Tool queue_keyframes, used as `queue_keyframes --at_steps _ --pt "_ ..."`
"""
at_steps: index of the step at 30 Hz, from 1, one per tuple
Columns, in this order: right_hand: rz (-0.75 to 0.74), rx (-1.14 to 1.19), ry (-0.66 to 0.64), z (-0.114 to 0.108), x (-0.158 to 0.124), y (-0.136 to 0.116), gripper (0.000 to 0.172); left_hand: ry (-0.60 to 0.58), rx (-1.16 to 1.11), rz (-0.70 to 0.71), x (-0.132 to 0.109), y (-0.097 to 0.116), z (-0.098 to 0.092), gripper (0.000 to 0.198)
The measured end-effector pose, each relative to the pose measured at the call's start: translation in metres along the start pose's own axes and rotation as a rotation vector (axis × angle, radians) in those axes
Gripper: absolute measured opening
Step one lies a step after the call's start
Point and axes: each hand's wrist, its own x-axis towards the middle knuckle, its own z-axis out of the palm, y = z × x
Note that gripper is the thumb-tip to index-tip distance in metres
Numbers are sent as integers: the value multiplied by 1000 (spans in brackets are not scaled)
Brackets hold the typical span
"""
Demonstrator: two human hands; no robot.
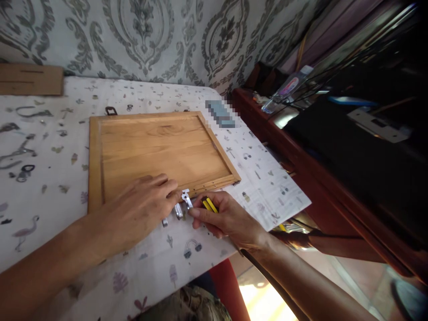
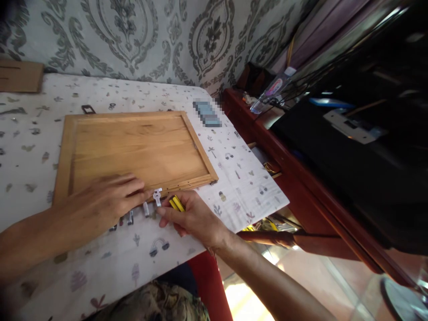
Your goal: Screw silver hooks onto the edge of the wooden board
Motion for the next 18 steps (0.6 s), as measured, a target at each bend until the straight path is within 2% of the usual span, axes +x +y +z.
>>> queue_keyframes --at_steps 8,18 --pt "-66 -32 81 -8 -4 -9 36 -25 21 -51 -4 7 2 32" --pt "-72 -150 41 -1 0 -2 38 -35 29 -28 -5 7 4 40"
